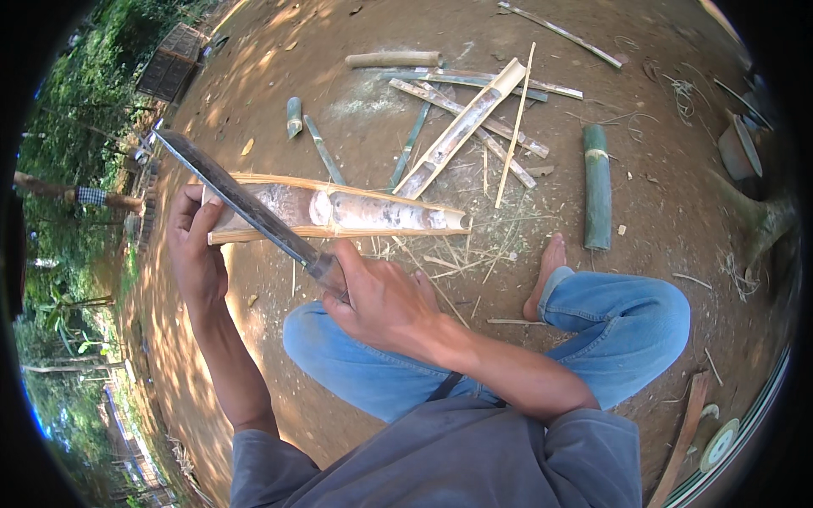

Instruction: The person sits on the ground and uses a knife to carve and shape a long piece of bamboo. They repeatedly scrape the surface of the bamboo to remove material and smooth the edges, occasionally adjusting their grip on the tool and the bamboo piece.

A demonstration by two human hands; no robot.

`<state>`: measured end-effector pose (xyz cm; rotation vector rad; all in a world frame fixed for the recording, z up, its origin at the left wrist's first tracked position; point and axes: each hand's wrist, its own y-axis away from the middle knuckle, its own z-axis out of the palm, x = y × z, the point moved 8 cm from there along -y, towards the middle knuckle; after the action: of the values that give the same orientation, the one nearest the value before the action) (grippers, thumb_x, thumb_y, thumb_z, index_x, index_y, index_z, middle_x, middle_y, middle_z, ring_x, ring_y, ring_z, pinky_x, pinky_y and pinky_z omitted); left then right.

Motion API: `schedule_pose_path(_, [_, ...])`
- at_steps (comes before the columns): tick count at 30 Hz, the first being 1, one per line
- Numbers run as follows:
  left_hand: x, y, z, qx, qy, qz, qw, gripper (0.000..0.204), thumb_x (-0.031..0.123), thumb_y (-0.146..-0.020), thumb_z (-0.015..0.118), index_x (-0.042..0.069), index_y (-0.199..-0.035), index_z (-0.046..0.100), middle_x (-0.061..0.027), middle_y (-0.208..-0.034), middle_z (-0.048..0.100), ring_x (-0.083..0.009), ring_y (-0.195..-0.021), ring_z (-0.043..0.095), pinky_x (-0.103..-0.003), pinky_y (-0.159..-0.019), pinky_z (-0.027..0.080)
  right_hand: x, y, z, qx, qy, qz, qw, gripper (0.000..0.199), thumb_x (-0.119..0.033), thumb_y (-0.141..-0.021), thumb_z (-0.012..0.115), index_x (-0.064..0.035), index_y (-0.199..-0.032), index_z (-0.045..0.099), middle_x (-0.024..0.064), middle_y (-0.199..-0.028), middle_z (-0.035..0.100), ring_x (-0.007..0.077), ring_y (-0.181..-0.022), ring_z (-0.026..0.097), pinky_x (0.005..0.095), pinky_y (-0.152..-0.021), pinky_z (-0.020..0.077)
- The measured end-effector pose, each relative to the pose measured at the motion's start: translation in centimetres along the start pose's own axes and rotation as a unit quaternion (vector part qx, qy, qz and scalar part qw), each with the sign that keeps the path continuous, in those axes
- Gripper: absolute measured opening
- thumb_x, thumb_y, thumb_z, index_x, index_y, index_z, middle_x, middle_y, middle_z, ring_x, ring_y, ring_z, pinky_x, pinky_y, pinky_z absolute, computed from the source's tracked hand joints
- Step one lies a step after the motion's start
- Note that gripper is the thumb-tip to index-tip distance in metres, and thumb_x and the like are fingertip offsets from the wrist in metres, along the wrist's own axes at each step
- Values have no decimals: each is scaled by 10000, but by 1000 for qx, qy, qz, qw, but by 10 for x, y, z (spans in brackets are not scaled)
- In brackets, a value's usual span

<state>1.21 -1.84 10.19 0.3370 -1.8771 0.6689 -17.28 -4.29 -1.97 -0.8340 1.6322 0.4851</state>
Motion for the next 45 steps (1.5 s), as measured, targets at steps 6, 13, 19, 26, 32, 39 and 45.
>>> schedule_pose_path(6, [1,-1,3,-15,-11,8,1000,73,93,-867,620,37,-893,582,-22,-848,607,-81,-779,556,-248,-736,428,5,2,-12,30,-2,-20,999,372,-115,-796,646,23,-1083,454,162,-625,610,359,-579,637,431,-555,479])
schedule_pose_path(13, [1,-1,4,-12,-6,35,999,159,74,-871,611,9,-1017,603,-29,-926,605,-98,-850,555,-259,-773,441,-9,3,-9,-41,4,2,999,437,-212,-842,618,-16,-1169,405,190,-835,674,404,-754,666,529,-613,480])
schedule_pose_path(19, [2,0,5,-28,-5,49,998,215,77,-887,600,-6,-1085,609,-32,-947,611,-110,-875,569,-270,-801,452,-7,4,-8,-13,2,-11,1000,426,-196,-823,623,-8,-1150,423,183,-777,650,396,-721,654,519,-608,470])
schedule_pose_path(26, [7,1,13,-34,-17,24,999,76,65,-851,605,25,-915,590,-7,-883,568,-75,-808,530,-243,-742,422,-4,5,-12,41,-4,-51,998,394,-118,-770,651,18,-1091,467,161,-626,606,352,-569,634,426,-539,482])
schedule_pose_path(32, [7,3,14,-18,6,24,1000,71,73,-856,611,34,-909,586,1,-887,564,-76,-814,522,-244,-739,422,-12,7,-13,39,3,-64,997,392,-119,-765,647,27,-1085,474,168,-634,613,346,-570,640,427,-541,488])
schedule_pose_path(39, [9,3,14,-17,3,33,999,64,65,-850,605,44,-905,580,3,-882,557,-77,-819,516,-242,-744,418,-9,8,-13,39,-22,-63,997,400,-112,-757,639,34,-1092,477,178,-636,608,344,-559,632,436,-545,486])
schedule_pose_path(45, [14,7,15,-13,2,34,999,55,54,-853,604,38,-900,582,-3,-889,565,-81,-828,520,-250,-766,424,-13,9,-15,34,15,-50,998,422,-107,-754,662,35,-1102,470,180,-629,606,358,-585,638,429,-546,486])
